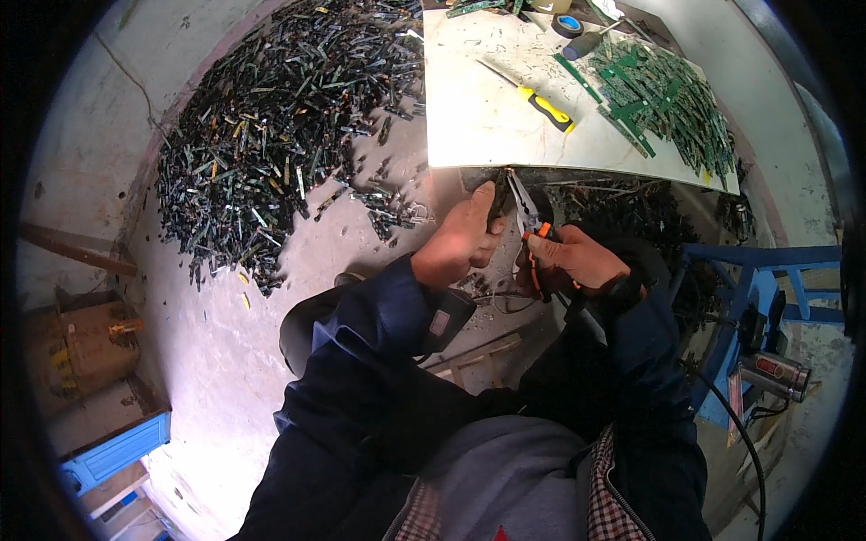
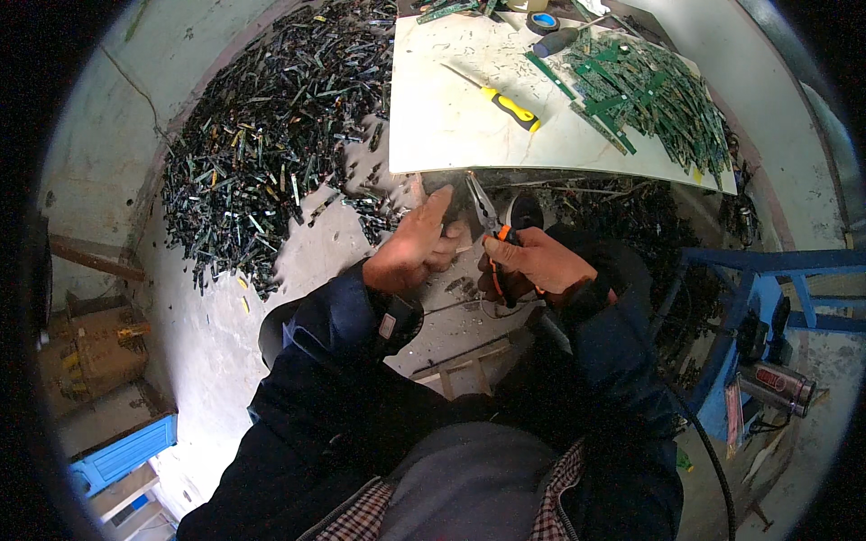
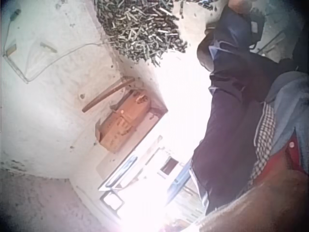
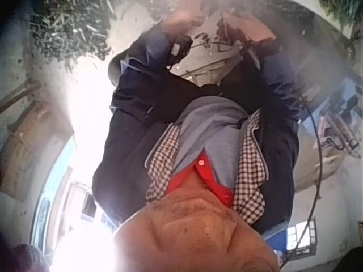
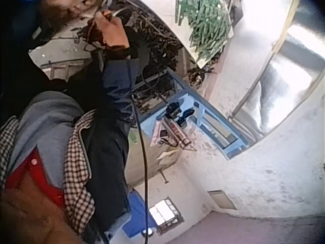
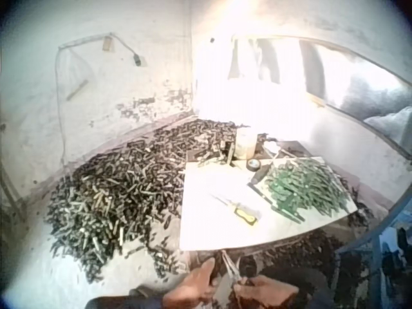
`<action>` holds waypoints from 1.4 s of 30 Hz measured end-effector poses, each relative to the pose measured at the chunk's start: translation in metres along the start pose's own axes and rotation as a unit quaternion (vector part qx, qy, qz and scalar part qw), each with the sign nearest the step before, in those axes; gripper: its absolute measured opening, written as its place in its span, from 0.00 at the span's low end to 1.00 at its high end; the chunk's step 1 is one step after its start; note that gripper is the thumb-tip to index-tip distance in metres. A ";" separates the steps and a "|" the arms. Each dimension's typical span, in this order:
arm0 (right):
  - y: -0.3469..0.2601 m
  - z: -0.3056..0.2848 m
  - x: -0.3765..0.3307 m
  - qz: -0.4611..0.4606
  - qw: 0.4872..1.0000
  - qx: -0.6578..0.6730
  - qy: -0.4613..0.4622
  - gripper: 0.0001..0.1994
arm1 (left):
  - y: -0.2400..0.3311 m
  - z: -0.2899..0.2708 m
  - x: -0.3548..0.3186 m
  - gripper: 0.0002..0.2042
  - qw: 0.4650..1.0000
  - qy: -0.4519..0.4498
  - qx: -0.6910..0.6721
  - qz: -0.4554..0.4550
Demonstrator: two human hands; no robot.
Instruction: The person sits on the floor and uses pliers to strip components from a green circuit board, dropping the pieces onto a large pile. They then switch to a screwdriver to pry off additional parts from the board.
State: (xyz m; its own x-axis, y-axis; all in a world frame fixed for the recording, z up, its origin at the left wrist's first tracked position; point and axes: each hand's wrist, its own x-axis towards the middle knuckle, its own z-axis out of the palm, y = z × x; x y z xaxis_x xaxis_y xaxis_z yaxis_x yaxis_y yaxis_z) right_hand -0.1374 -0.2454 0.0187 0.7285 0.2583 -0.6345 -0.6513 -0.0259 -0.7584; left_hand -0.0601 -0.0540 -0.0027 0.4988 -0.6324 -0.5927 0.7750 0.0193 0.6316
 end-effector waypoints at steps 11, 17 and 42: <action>-0.001 -0.006 0.000 -0.015 0.997 -0.069 0.001 0.25 | 0.004 0.003 -0.006 0.23 1.000 -0.002 0.018 0.000; -0.002 0.003 0.001 -0.080 0.990 -0.104 0.043 0.23 | 0.000 0.003 -0.003 0.23 1.000 0.011 0.010 0.011; 0.030 -0.010 0.012 -0.188 0.960 -0.203 0.041 0.19 | 0.008 0.007 -0.001 0.24 0.999 0.012 0.023 -0.032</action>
State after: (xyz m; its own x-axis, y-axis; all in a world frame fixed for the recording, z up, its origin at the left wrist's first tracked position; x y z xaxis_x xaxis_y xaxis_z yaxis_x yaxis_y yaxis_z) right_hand -0.1465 -0.2526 -0.0132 0.9210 0.2471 -0.3011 -0.2141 -0.3245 -0.9213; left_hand -0.0571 -0.0585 0.0062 0.4579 -0.6129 -0.6439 0.7875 -0.0565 0.6138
